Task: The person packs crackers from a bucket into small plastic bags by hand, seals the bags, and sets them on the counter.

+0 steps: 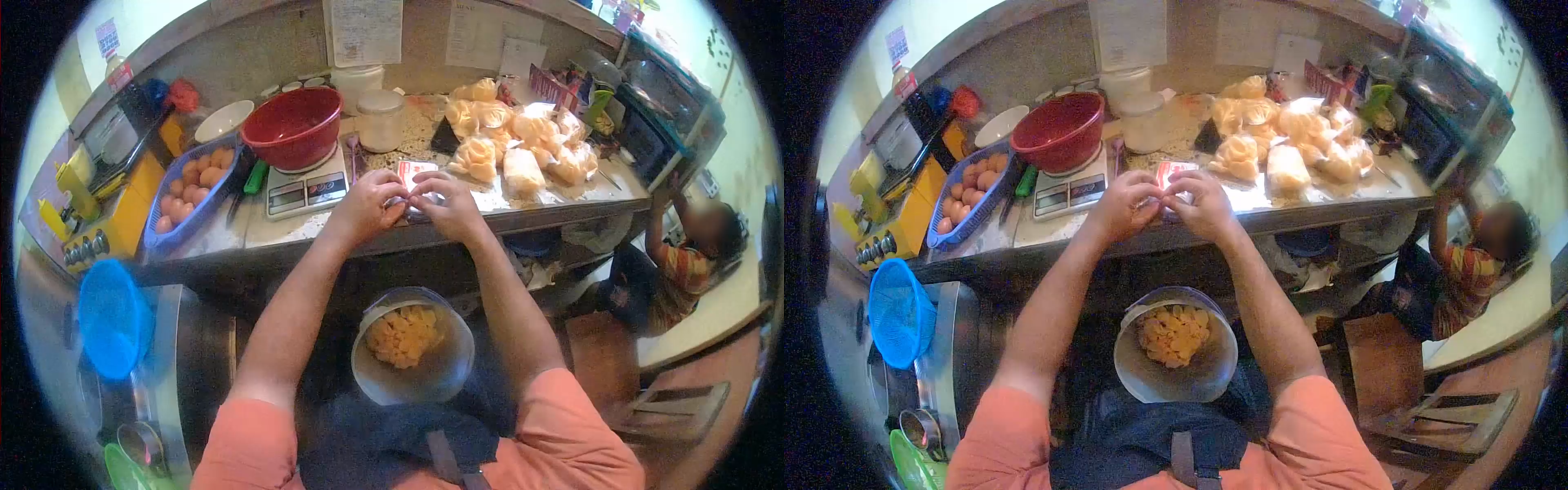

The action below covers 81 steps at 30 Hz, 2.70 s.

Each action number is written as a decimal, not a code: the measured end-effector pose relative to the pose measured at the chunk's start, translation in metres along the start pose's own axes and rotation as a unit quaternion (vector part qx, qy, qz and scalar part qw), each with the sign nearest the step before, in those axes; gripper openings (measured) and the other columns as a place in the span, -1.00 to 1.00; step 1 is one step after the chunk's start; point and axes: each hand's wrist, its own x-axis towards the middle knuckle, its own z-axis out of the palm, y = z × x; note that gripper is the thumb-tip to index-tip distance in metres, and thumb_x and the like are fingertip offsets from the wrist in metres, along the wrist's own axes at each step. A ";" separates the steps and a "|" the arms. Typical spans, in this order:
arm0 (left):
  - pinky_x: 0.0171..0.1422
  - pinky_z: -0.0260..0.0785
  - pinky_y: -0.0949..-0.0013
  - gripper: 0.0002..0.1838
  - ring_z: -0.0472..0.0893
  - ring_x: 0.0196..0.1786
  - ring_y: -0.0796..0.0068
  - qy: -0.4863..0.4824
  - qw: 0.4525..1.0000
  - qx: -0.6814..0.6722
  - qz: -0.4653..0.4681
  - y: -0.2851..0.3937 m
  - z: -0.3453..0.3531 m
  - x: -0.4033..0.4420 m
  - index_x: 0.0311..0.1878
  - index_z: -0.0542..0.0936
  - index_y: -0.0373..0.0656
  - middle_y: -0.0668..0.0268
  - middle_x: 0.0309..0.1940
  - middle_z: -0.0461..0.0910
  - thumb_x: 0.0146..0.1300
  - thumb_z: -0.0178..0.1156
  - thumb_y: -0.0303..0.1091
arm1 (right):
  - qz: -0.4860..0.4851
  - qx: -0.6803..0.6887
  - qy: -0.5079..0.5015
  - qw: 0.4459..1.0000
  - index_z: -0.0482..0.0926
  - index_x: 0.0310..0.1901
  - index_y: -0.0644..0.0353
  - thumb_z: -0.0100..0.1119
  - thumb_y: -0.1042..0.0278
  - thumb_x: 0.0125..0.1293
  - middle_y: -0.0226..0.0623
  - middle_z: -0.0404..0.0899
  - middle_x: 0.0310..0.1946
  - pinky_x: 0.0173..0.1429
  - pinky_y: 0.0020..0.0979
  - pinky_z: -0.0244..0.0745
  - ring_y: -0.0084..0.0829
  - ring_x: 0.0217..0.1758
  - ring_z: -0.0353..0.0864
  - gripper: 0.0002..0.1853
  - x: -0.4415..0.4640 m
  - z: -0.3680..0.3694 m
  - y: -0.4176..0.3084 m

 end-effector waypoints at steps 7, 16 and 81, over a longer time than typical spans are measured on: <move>0.03 0.47 0.18 -0.89 0.61 -0.10 0.11 -0.002 1.000 0.029 -0.009 0.000 0.001 -0.002 -0.30 0.68 -0.16 0.15 -0.23 0.63 0.06 0.35 -0.43 | -0.032 0.025 -0.013 0.999 0.67 -0.24 0.22 0.38 0.32 0.21 -0.15 0.60 0.06 0.23 -0.27 0.45 -0.20 0.16 0.58 -0.83 0.000 -0.002 0.005; 0.04 0.45 0.19 -0.89 0.60 -0.10 0.08 0.015 0.999 0.016 -0.024 0.002 -0.002 0.001 -0.31 0.63 -0.22 0.12 -0.24 0.62 0.10 0.32 -0.45 | -0.041 -0.080 0.106 0.990 0.71 -0.28 0.10 0.39 0.38 0.10 -0.12 0.63 0.00 0.21 -0.20 0.46 -0.10 0.08 0.59 -0.87 -0.007 0.010 -0.003; 0.00 0.46 0.14 -0.91 0.60 -0.15 0.07 0.029 0.993 0.089 -0.070 -0.002 0.001 -0.004 -0.38 0.64 -0.17 0.14 -0.31 0.62 0.04 0.32 -0.40 | 0.002 0.055 -0.009 0.998 0.71 -0.23 0.24 0.39 0.36 0.20 -0.12 0.61 0.07 0.25 -0.32 0.42 -0.26 0.17 0.57 -0.83 -0.007 -0.004 -0.003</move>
